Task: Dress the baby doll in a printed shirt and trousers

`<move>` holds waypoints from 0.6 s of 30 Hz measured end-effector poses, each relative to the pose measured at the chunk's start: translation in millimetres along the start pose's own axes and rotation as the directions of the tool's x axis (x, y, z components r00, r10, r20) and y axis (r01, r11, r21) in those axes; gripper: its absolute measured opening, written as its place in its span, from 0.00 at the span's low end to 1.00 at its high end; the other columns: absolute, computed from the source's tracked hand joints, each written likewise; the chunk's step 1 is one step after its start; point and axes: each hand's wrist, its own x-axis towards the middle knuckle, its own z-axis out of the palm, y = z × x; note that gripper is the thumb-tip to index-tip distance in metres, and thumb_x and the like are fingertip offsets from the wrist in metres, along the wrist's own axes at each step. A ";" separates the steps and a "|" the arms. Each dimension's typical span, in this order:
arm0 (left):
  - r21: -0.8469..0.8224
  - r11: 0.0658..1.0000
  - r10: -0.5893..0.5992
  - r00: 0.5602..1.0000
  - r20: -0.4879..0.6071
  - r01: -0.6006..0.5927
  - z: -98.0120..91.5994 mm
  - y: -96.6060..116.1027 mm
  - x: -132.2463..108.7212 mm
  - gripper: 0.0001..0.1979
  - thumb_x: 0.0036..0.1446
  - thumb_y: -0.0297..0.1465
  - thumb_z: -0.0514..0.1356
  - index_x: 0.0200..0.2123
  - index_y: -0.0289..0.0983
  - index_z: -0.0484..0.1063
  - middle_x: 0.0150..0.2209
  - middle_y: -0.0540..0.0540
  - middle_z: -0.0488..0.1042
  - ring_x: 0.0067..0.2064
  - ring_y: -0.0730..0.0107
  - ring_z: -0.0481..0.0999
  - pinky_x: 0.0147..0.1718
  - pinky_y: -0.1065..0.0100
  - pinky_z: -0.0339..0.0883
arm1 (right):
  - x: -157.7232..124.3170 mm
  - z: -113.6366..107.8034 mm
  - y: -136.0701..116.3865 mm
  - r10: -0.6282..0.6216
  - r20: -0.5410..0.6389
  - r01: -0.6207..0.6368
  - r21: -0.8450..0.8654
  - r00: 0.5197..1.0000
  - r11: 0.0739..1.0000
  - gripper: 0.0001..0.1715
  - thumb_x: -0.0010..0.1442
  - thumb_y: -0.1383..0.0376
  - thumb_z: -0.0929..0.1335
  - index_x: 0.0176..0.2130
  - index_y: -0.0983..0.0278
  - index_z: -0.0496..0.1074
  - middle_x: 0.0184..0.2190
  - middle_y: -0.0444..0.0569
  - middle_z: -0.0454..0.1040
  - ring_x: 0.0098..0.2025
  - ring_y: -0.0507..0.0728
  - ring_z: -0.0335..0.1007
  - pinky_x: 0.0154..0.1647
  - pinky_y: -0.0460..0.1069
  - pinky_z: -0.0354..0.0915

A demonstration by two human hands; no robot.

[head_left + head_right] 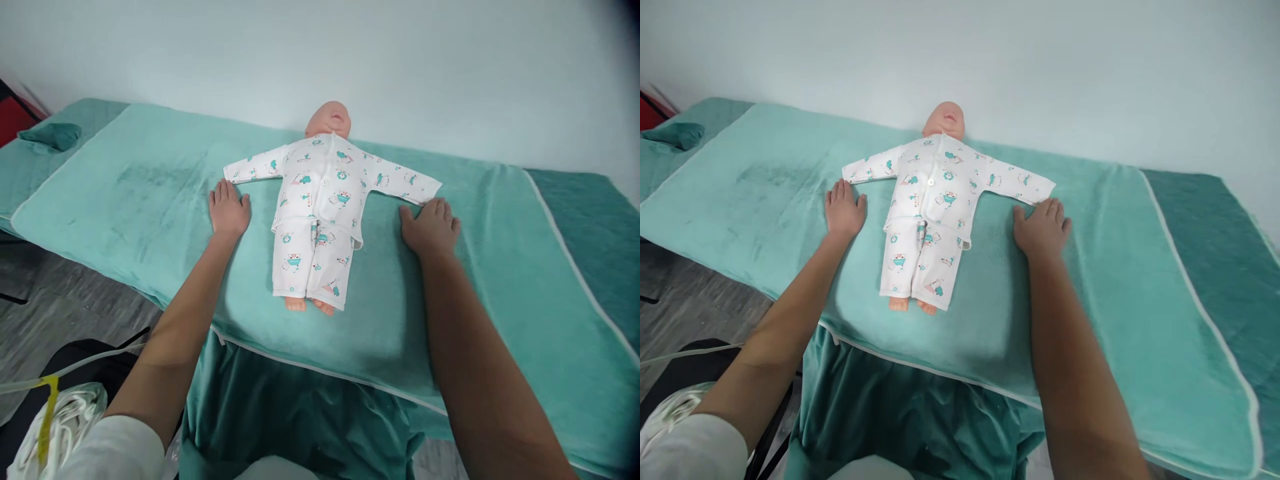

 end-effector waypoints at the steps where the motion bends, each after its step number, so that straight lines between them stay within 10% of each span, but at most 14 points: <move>1: 0.004 1.000 -0.001 1.000 -0.004 0.001 -2.9 -0.2 -4.8 0.36 0.69 0.39 0.50 0.73 0.23 0.58 0.76 0.28 0.55 0.79 0.44 0.52 0.79 0.44 0.39 | -2.6 -0.8 -0.2 0.007 -0.006 -0.007 0.011 1.000 1.000 0.38 0.67 0.60 0.74 0.68 0.77 0.65 0.72 0.82 0.53 0.79 0.75 0.45 0.75 0.70 0.36; 9: 0.008 0.999 0.043 0.997 -0.068 -0.042 -54.3 -46.0 -127.5 0.34 0.73 0.45 0.46 0.73 0.29 0.62 0.77 0.33 0.55 0.81 0.41 0.44 0.77 0.37 0.44 | -41.5 -25.8 7.5 0.000 0.067 -0.001 0.011 0.998 1.000 0.42 0.68 0.59 0.72 0.72 0.76 0.62 0.74 0.78 0.50 0.79 0.75 0.42 0.77 0.69 0.35; 15: 0.257 0.951 -0.177 0.984 -0.009 0.174 -113.4 -156.6 -260.2 0.34 0.73 0.46 0.47 0.75 0.35 0.57 0.80 0.37 0.45 0.81 0.44 0.39 0.77 0.35 0.33 | -92.0 -64.6 20.4 -0.019 0.229 0.094 -0.322 0.973 0.942 0.48 0.77 0.47 0.52 0.76 0.83 0.48 0.77 0.68 0.45 0.80 0.69 0.38 0.79 0.64 0.39; 18: 0.418 0.805 -0.476 0.879 0.035 0.420 -157.1 -225.1 -306.7 0.34 0.71 0.42 0.48 0.74 0.32 0.57 0.79 0.33 0.47 0.79 0.42 0.48 0.74 0.33 0.48 | -117.5 -77.0 32.0 -0.045 0.238 0.132 -0.366 0.970 0.921 0.48 0.77 0.47 0.51 0.76 0.83 0.51 0.77 0.67 0.46 0.80 0.69 0.40 0.78 0.63 0.42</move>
